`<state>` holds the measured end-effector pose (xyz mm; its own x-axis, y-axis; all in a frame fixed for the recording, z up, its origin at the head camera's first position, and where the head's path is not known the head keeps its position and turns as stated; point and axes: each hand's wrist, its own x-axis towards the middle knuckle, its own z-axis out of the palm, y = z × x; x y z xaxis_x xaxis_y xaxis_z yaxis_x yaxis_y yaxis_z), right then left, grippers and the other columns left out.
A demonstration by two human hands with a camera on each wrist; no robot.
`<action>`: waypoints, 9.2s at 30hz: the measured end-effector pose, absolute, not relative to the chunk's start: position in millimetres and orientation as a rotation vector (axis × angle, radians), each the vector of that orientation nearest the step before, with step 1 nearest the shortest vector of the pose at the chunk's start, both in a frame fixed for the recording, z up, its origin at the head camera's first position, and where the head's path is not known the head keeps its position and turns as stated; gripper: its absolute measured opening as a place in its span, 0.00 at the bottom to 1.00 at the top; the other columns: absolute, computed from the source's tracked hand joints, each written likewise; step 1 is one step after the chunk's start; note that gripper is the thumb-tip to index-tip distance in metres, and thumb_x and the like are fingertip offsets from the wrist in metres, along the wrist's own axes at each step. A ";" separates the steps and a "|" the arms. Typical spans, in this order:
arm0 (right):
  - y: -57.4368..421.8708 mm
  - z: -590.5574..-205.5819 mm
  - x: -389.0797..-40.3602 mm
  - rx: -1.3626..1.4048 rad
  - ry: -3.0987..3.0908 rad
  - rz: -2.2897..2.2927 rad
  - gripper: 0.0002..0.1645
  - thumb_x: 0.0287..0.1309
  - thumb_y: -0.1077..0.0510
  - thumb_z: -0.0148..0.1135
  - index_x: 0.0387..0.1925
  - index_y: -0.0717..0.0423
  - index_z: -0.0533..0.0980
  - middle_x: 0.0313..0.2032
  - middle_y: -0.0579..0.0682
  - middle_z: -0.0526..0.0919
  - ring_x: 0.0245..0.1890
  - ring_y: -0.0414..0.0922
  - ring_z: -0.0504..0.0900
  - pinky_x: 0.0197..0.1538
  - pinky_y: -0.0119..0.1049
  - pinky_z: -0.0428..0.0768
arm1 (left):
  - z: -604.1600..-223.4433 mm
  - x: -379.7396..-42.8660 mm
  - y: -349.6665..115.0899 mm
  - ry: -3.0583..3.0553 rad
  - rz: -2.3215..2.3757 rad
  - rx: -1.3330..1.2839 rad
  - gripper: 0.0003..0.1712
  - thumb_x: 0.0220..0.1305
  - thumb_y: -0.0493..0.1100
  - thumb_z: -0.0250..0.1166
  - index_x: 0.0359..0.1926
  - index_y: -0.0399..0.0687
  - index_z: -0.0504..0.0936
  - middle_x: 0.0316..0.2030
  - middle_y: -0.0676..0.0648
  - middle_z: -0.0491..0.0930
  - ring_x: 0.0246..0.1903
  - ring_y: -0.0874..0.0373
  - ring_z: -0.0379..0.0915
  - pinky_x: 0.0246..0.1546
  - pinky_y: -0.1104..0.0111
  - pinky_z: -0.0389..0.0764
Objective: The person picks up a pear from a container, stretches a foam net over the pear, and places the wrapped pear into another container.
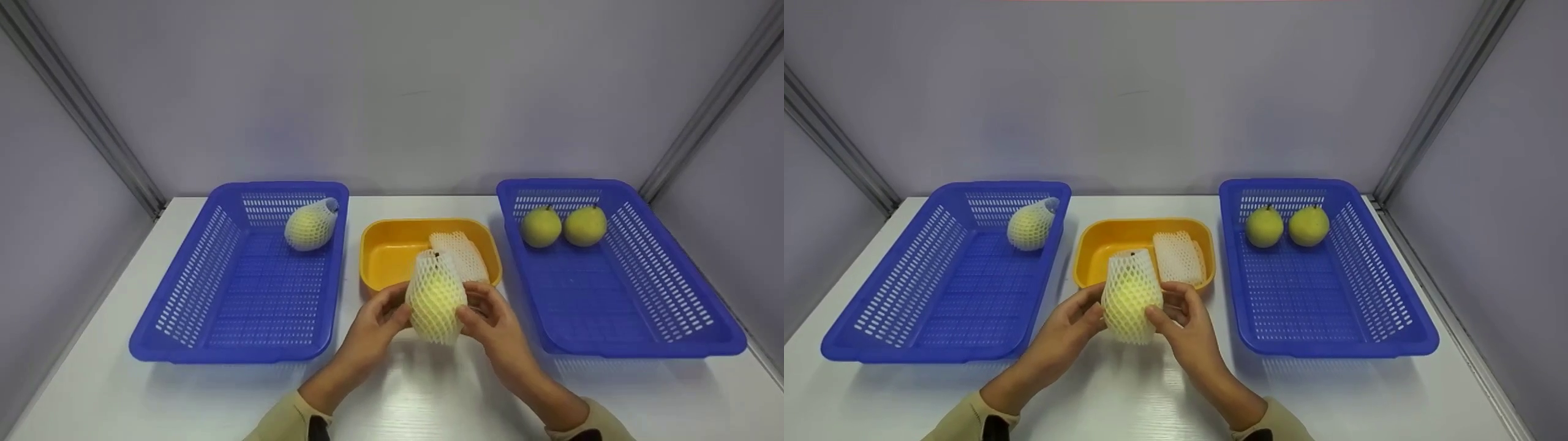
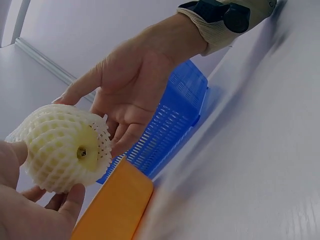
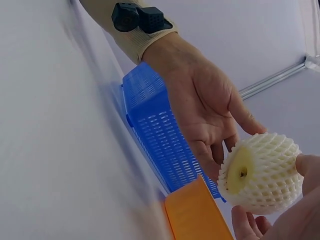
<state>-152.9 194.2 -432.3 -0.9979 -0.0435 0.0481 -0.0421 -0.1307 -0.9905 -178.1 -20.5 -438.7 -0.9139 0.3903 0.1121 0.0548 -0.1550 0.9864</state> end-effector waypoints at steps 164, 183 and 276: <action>41.4 -429.7 -155.2 -0.251 1.788 -1.851 0.15 0.75 0.57 0.56 0.28 0.56 0.74 0.25 0.47 0.83 0.23 0.40 0.80 0.19 0.29 0.70 | -345.8 -322.5 -246.8 3.106 0.820 0.245 0.53 0.55 0.42 0.74 0.71 0.24 0.51 0.56 0.24 0.65 0.53 0.30 0.67 0.55 0.34 0.72; 34.7 -431.1 -153.5 -0.228 1.809 -1.837 0.15 0.75 0.56 0.56 0.29 0.55 0.75 0.25 0.47 0.83 0.24 0.40 0.80 0.19 0.30 0.70 | -400.7 -354.4 -250.3 2.977 0.848 0.024 0.55 0.55 0.41 0.73 0.71 0.21 0.48 0.62 0.20 0.61 0.62 0.26 0.61 0.67 0.35 0.60; 256.4 -285.9 -228.6 -0.338 2.162 -2.316 0.25 0.80 0.44 0.43 0.40 0.58 0.76 0.32 0.50 0.83 0.31 0.43 0.81 0.29 0.31 0.79 | -288.3 -216.5 -77.8 2.651 1.715 0.519 0.18 0.70 0.33 0.61 0.59 0.36 0.75 0.54 0.38 0.77 0.49 0.48 0.79 0.43 0.66 0.87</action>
